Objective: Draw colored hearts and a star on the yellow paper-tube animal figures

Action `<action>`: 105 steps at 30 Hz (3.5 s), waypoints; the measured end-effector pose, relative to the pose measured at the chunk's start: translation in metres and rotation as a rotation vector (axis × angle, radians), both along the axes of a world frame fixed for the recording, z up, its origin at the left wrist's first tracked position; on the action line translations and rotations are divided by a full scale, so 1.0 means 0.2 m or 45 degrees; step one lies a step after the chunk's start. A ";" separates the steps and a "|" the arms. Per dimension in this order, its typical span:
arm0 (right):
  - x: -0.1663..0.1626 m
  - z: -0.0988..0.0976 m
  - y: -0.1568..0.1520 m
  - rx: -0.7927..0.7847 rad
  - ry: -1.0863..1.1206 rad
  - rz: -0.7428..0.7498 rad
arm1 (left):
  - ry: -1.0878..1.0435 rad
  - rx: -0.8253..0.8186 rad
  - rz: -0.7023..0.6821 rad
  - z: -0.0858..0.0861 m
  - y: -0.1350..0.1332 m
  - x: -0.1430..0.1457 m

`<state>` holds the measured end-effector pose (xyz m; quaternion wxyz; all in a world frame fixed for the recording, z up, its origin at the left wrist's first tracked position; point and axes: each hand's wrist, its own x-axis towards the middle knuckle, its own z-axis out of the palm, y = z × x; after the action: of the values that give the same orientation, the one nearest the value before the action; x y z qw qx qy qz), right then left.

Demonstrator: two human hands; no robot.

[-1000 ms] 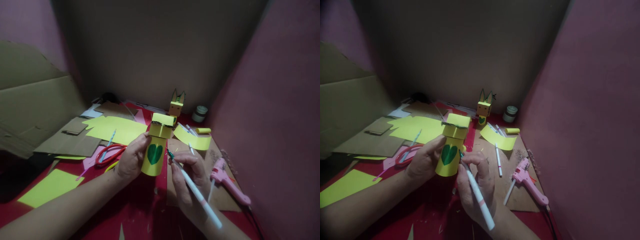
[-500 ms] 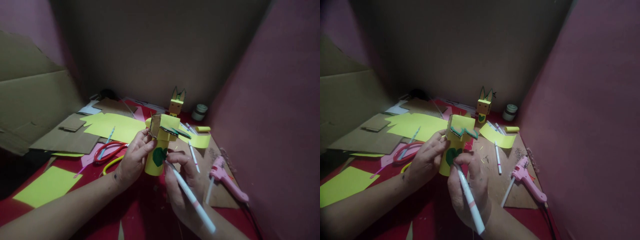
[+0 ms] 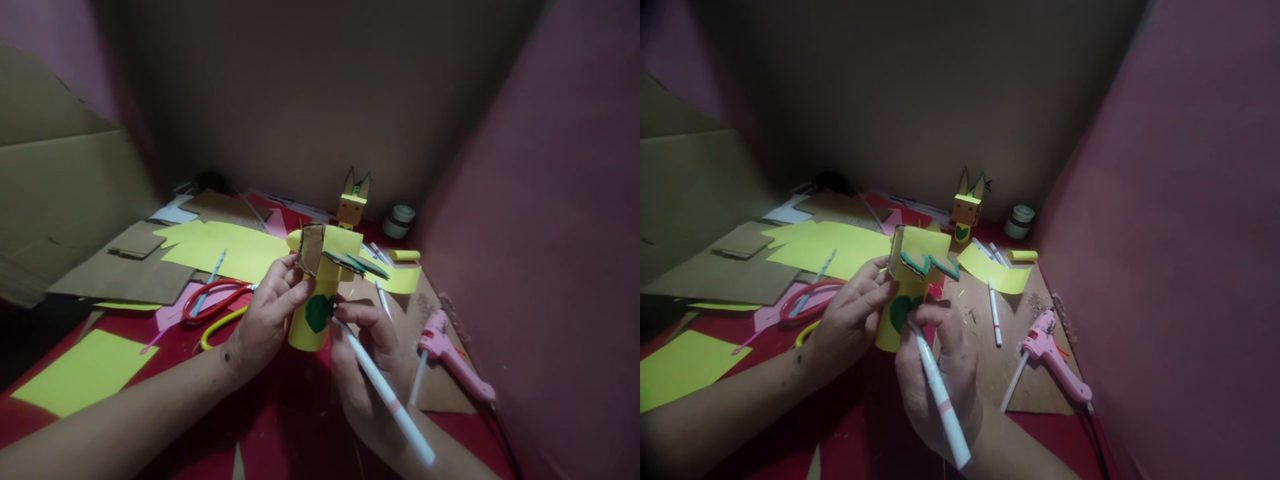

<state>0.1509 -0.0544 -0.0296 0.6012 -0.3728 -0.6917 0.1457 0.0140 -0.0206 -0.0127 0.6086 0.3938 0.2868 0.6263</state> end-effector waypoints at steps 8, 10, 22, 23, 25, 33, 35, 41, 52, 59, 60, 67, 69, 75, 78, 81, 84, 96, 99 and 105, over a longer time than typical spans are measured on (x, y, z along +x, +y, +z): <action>0.00 0.01 0.00 -0.001 -0.006 -0.011 | -0.016 0.022 -0.019 -0.01 0.01 0.00; 0.00 0.02 0.00 0.007 -0.009 -0.026 | -0.007 0.021 -0.017 -0.01 0.01 0.00; 0.00 0.01 0.01 0.021 0.024 -0.021 | -0.012 0.059 -0.043 -0.05 0.01 -0.01; 0.00 0.01 0.01 0.019 0.029 -0.028 | -0.012 0.059 -0.048 -0.05 0.01 -0.01; -0.01 0.01 0.01 0.017 0.027 -0.030 | -0.008 0.053 -0.049 -0.06 0.01 -0.01; -0.01 0.01 0.01 -0.003 0.052 0.030 | -0.016 0.065 -0.046 -0.04 0.01 0.00; -0.01 0.02 0.01 0.003 0.038 0.028 | -0.022 0.065 -0.048 -0.04 0.01 0.00; 0.00 0.02 0.01 0.023 0.016 0.022 | -0.018 0.078 -0.054 -0.05 0.01 0.00; 0.00 0.02 0.01 0.009 0.033 0.036 | -0.039 0.083 -0.065 -0.06 0.02 -0.01; 0.00 0.00 0.02 0.014 0.047 0.041 | -0.038 0.084 -0.074 -0.06 0.01 0.00; -0.01 0.00 0.02 0.026 0.052 0.033 | -0.035 0.087 -0.073 -0.06 0.01 0.00; -0.01 -0.01 0.03 0.047 0.051 0.067 | -0.048 0.063 -0.065 -0.07 0.02 0.00; -0.01 0.00 0.02 0.041 0.059 0.075 | -0.052 0.057 -0.069 -0.07 0.02 0.00; -0.02 0.00 0.02 0.025 0.018 0.067 | -0.047 0.036 -0.074 -0.06 0.01 0.00; -0.02 0.00 0.02 0.022 0.000 0.064 | -0.055 0.059 -0.082 -0.07 0.02 0.00; -0.02 0.01 0.02 0.007 -0.023 0.077 | -0.055 0.077 -0.085 -0.08 0.02 0.00; -0.02 0.01 0.02 0.003 -0.033 0.076 | -0.052 0.089 -0.076 -0.07 0.02 0.00; -0.02 0.00 0.02 0.024 -0.055 0.075 | -0.041 0.072 -0.083 -0.08 0.02 -0.01; -0.02 -0.01 0.01 0.030 -0.048 0.087 | -0.044 0.067 -0.077 -0.07 0.02 0.00; -0.02 -0.02 0.02 0.023 -0.048 0.084 | -0.049 0.073 -0.096 -0.08 0.02 -0.01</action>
<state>0.1466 -0.0512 -0.0328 0.5862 -0.3471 -0.7160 0.1523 0.0125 -0.0169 -0.0279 0.6257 0.4094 0.2418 0.6185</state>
